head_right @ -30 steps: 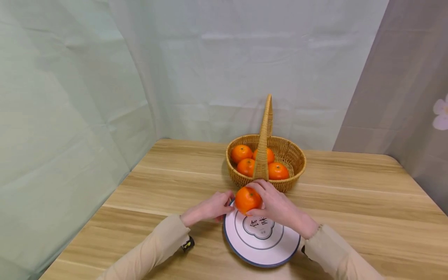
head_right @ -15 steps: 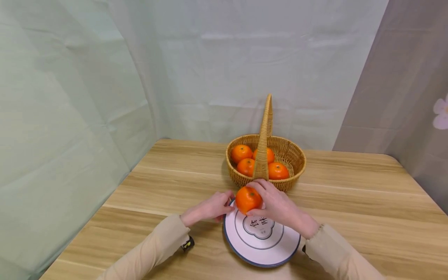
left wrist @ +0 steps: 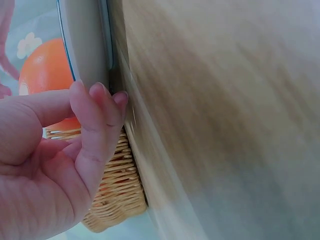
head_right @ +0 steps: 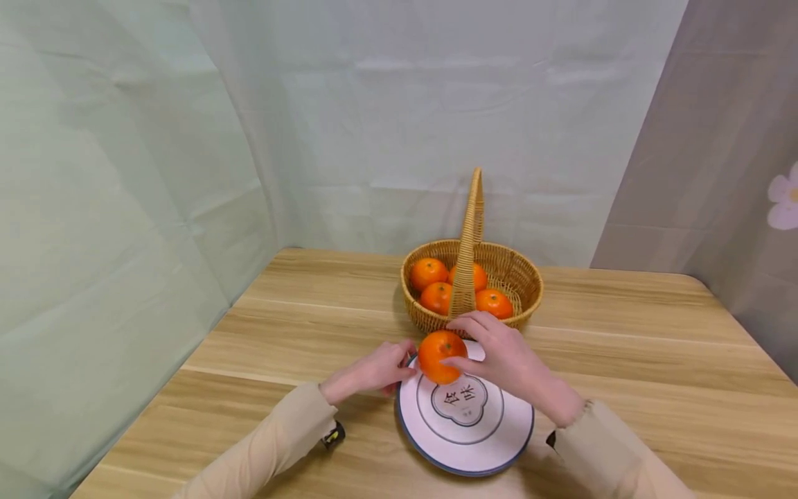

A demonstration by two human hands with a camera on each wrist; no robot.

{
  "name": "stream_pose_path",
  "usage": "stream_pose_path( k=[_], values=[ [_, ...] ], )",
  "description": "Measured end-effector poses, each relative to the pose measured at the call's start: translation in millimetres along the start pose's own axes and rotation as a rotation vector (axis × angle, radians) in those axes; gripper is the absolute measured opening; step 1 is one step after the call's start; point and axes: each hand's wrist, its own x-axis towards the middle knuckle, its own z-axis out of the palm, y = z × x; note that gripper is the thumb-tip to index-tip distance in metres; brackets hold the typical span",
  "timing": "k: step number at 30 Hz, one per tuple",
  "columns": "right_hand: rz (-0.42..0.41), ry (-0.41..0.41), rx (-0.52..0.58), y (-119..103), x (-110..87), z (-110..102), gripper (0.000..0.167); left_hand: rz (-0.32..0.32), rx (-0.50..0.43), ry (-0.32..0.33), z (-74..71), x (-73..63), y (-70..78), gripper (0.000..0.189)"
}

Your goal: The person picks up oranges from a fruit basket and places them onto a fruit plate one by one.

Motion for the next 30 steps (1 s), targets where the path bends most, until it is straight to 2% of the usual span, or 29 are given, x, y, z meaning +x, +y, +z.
stream_pose_path(
  k=[5, 9, 21, 30],
  values=[
    [-0.088, 0.107, 0.013, 2.2, 5.3, -10.9, 0.039, -0.003, -0.003, 0.000, -0.3, -0.5, -0.4, 0.016],
    [-0.104, 0.145, -0.010, 3.8, 7.0, -17.6, 0.036, -0.001, 0.000, 0.006, -0.4, -1.0, 0.3, 0.014],
    [-0.027, 0.113, -0.046, 9.2, 3.1, -25.7, 0.034, -0.022, 0.002, -0.004, 0.1, -2.3, 2.3, 0.016],
    [-0.105, 0.194, -0.062, 14.8, 5.9, -26.6, 0.035, -0.026, 0.006, -0.002, -0.1, -1.5, 2.4, 0.016]
  ],
)
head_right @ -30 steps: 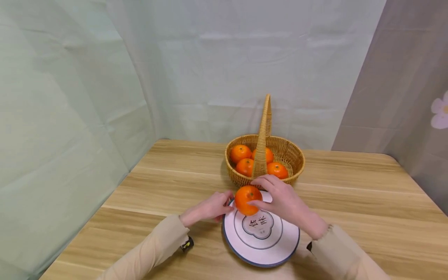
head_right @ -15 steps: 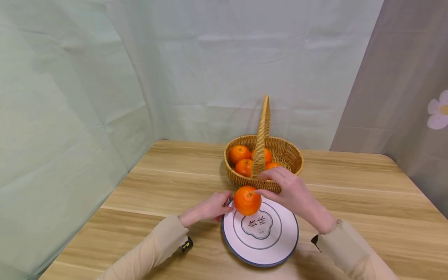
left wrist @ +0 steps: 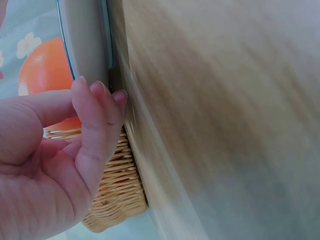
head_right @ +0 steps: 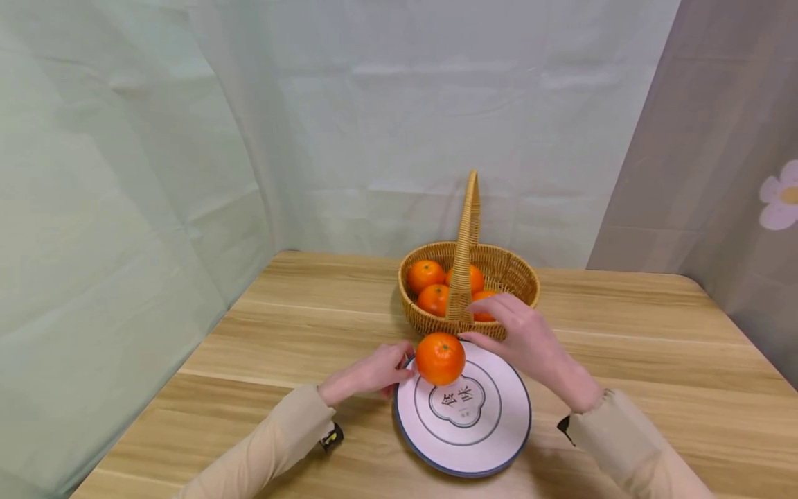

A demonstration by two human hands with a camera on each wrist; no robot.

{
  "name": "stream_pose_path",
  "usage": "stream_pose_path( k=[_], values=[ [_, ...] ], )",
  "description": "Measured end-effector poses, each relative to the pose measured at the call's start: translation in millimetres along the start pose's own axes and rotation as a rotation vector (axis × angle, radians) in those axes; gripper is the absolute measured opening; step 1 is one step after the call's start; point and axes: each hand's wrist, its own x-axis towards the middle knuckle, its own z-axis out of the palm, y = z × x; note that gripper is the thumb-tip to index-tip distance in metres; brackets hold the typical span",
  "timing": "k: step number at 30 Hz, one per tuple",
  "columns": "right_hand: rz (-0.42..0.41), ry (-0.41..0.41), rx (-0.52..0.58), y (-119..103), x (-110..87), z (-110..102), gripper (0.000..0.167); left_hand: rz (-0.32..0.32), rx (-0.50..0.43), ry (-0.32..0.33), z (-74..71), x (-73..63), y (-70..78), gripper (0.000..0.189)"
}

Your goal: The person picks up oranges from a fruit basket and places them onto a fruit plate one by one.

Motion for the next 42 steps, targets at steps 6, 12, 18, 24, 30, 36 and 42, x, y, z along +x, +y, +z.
stream_pose_path(
  k=[6, 12, 18, 24, 30, 36, 42],
  values=[
    [0.009, -0.003, -0.004, 2.3, -0.3, -2.2, 0.036, -0.009, -0.017, 0.000, 0.0, 0.8, 0.2, 0.016],
    [0.068, -0.032, -0.025, 3.4, -2.1, -4.8, 0.042, -0.017, -0.015, 0.002, 0.9, 1.8, -0.7, 0.018],
    [0.101, -0.055, -0.036, 6.7, -3.6, -4.4, 0.045, -0.016, -0.013, 0.002, 1.3, 1.3, -2.5, 0.018],
    [0.103, -0.056, -0.033, 9.7, -4.1, -4.3, 0.046, -0.011, -0.011, -0.001, 1.5, -0.1, -3.5, 0.019],
    [0.117, -0.066, -0.023, 14.7, -6.5, -3.8, 0.044, -0.009, -0.013, 0.005, 1.2, 0.1, -3.5, 0.018],
    [0.128, -0.067, -0.005, 19.0, -8.6, -3.6, 0.037, -0.008, -0.018, 0.004, 0.4, 0.1, -3.5, 0.018],
    [0.141, -0.064, -0.025, 22.5, -10.3, -2.7, 0.036, -0.004, -0.016, 0.005, 0.3, -0.2, -2.7, 0.017]
  ],
)
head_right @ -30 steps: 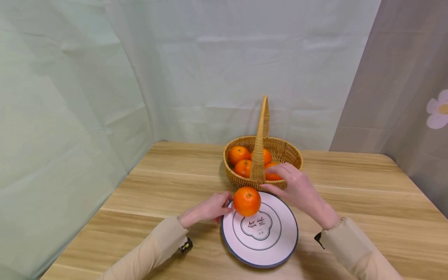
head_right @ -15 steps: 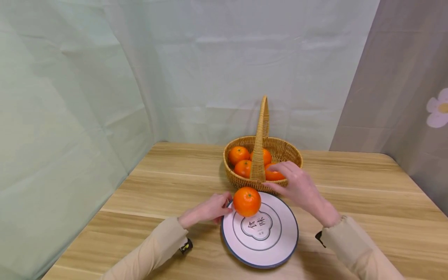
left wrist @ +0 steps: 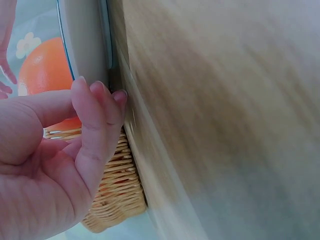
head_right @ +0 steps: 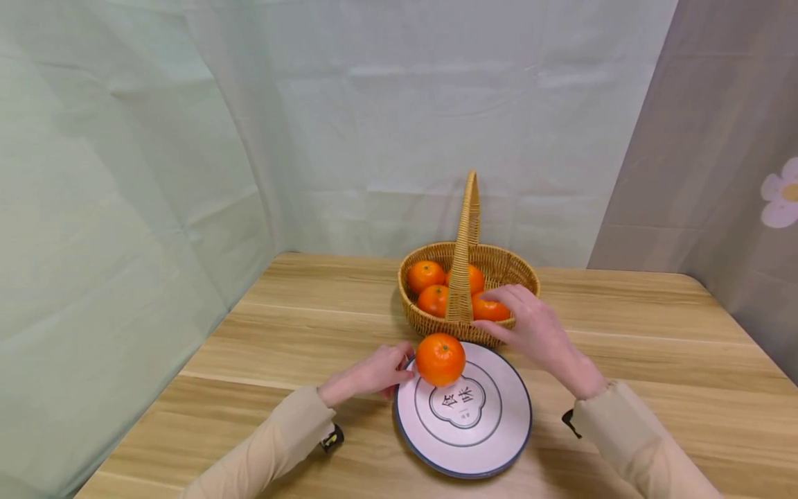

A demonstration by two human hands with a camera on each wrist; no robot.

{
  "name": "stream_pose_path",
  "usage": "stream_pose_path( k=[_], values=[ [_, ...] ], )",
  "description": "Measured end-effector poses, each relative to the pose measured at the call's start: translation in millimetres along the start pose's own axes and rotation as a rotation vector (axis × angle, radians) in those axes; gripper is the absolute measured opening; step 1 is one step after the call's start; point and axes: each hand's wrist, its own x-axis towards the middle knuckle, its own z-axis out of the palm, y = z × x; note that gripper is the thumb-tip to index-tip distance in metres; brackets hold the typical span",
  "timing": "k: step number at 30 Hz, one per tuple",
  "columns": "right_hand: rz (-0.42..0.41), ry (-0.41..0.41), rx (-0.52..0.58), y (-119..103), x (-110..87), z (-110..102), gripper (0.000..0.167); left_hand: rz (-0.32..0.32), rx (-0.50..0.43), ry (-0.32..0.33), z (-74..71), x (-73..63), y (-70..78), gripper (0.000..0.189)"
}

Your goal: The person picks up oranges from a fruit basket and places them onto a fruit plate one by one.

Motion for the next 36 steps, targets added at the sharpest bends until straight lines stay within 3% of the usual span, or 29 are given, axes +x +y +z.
stream_pose_path(
  k=[8, 23, 36],
  values=[
    [0.052, -0.010, -0.028, 3.4, -1.4, 2.7, 0.048, -0.002, -0.004, 0.001, 0.2, 0.7, -1.0, 0.016],
    [0.097, -0.010, -0.030, 10.9, 0.4, 8.7, 0.052, -0.005, 0.003, -0.006, -1.8, -2.4, -1.4, 0.018],
    [0.308, -0.098, 0.024, 20.4, -1.6, 11.7, 0.048, -0.025, 0.005, -0.009, -1.0, -2.7, -2.3, 0.019]
  ],
)
